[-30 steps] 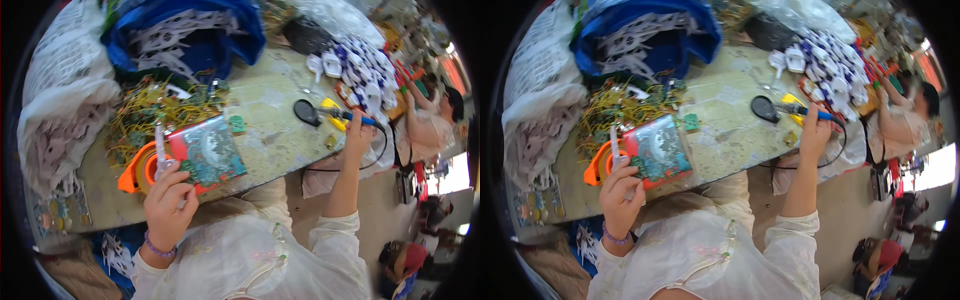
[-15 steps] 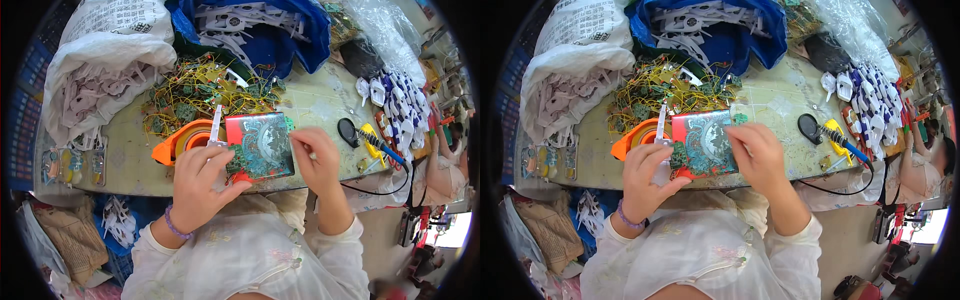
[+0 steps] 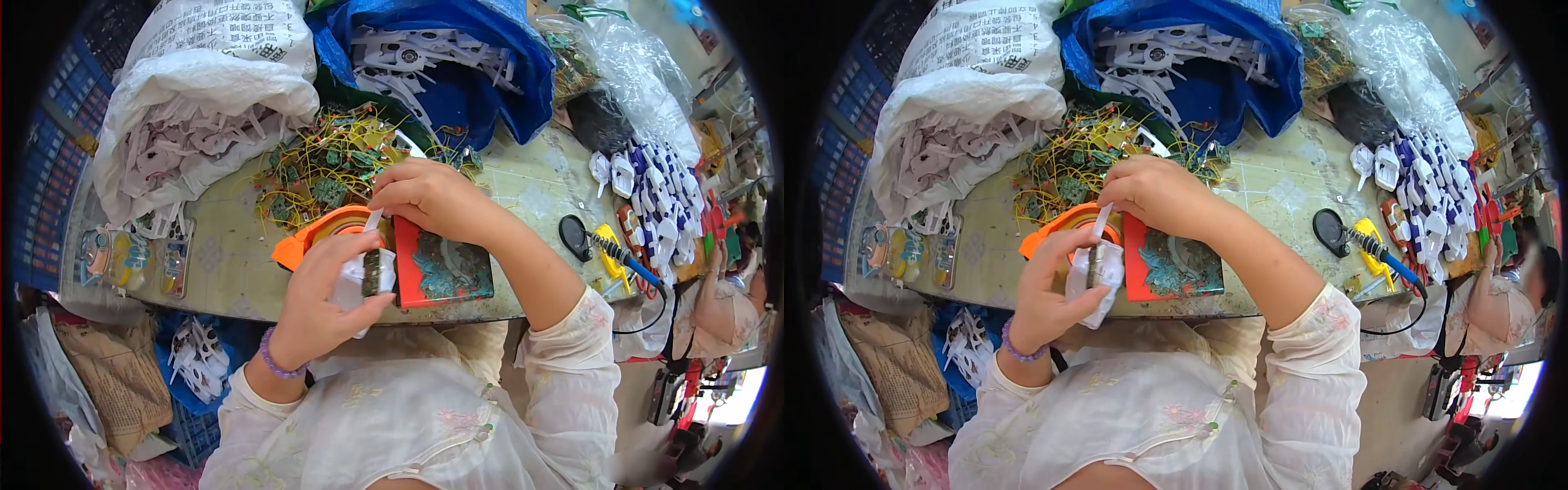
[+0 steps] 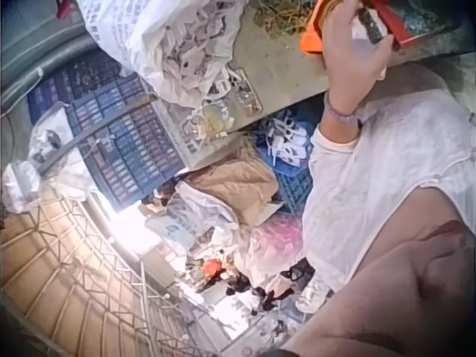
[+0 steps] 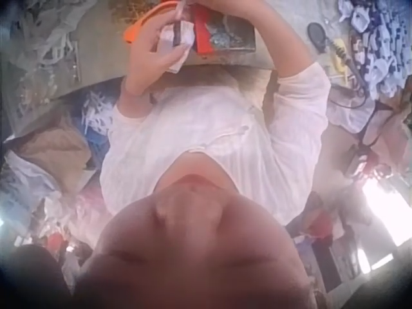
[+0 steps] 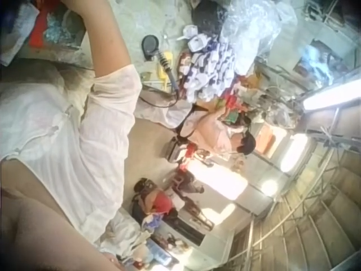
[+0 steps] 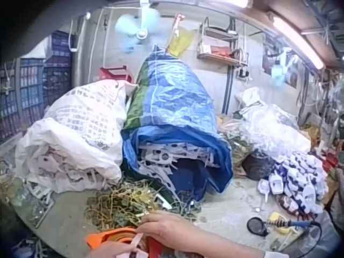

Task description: Soldering small electronic components and wires onto circuit boards for a toy.

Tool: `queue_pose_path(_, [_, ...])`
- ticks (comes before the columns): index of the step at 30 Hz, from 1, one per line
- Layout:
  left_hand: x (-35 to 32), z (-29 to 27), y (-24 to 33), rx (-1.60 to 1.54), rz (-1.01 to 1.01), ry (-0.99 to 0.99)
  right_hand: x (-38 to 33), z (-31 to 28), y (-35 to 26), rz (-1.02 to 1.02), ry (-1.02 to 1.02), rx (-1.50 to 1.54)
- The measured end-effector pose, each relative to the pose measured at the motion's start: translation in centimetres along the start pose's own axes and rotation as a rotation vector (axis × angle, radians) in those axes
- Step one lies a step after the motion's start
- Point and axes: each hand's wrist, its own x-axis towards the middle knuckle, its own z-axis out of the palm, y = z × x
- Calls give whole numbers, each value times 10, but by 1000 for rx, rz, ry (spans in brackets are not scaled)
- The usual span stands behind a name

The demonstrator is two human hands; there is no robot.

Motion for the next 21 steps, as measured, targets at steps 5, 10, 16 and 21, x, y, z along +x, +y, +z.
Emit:
queue_pose_path(5, [-1, -16, -13, -69, -19, 111, 14, -3, 10, 2, 97, 114])
queue_pose_path(10, [2, -18, -17, 64, 41, 86, 33, -3, 34, 10, 102, 85])
queue_pose_path(16, [-4, -23, -16, 128, 104, 56, 50, -38, 124, 478, 450, -267])
queue_pose_path(21, [-13, -27, -22, 127, 114, 45, 59, -42, 207, 636, 382, -506])
